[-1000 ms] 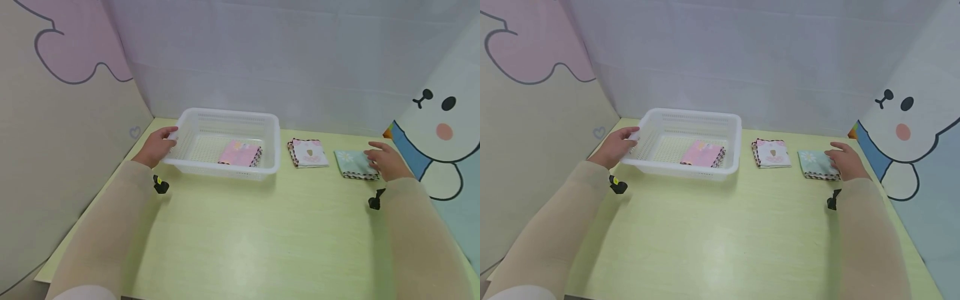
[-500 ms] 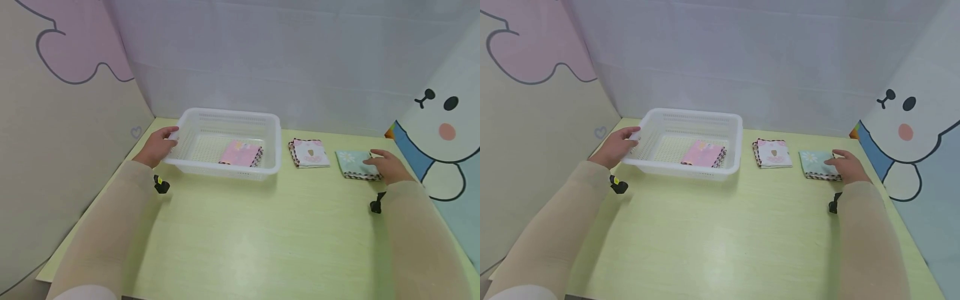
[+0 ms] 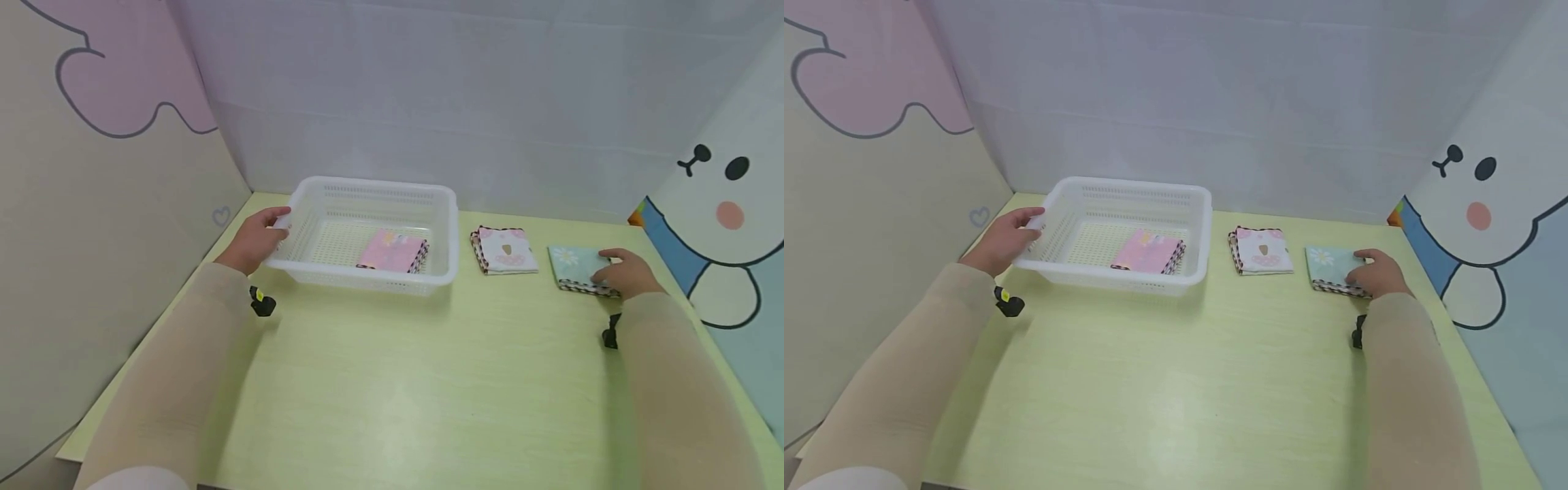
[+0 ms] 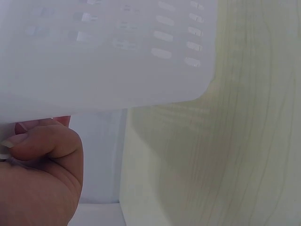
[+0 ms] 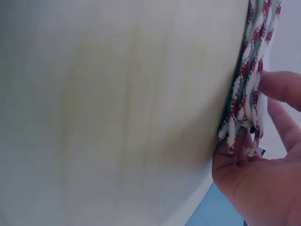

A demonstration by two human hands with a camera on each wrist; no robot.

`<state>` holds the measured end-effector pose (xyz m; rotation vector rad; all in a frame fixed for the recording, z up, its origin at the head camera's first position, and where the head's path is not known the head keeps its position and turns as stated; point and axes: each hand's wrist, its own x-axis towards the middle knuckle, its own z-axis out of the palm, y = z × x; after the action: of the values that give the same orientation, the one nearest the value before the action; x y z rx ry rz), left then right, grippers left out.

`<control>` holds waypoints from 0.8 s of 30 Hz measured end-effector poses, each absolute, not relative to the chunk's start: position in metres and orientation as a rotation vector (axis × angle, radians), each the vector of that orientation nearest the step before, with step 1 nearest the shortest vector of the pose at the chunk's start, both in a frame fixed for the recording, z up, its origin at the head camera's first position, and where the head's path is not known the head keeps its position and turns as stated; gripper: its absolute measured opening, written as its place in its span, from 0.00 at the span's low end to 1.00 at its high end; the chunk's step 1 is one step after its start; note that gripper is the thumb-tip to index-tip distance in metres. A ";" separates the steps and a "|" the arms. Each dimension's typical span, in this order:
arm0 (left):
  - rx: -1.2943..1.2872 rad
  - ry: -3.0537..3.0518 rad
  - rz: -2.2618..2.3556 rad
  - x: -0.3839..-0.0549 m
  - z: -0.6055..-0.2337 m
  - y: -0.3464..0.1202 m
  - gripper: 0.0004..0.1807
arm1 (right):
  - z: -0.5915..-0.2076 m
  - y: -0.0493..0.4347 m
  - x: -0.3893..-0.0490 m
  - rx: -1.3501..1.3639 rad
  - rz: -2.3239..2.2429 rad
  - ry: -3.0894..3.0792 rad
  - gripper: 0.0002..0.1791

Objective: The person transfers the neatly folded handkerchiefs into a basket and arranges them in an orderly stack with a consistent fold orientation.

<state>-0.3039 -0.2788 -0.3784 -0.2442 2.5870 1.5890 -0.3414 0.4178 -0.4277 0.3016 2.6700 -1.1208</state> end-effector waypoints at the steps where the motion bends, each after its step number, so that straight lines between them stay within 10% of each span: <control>1: -0.246 2.587 1.588 -0.304 -0.379 -0.279 0.33 | -0.426 0.417 -0.341 0.314 -1.117 2.668 0.46; 24: -0.255 2.595 1.568 -0.306 -0.378 -0.280 0.33 | -0.425 0.425 -0.346 0.202 -1.356 2.633 0.42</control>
<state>-0.3063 -0.2795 -0.3785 -0.2546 2.5948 1.5676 -0.3463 0.4251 -0.4248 0.2016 2.6332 -1.3561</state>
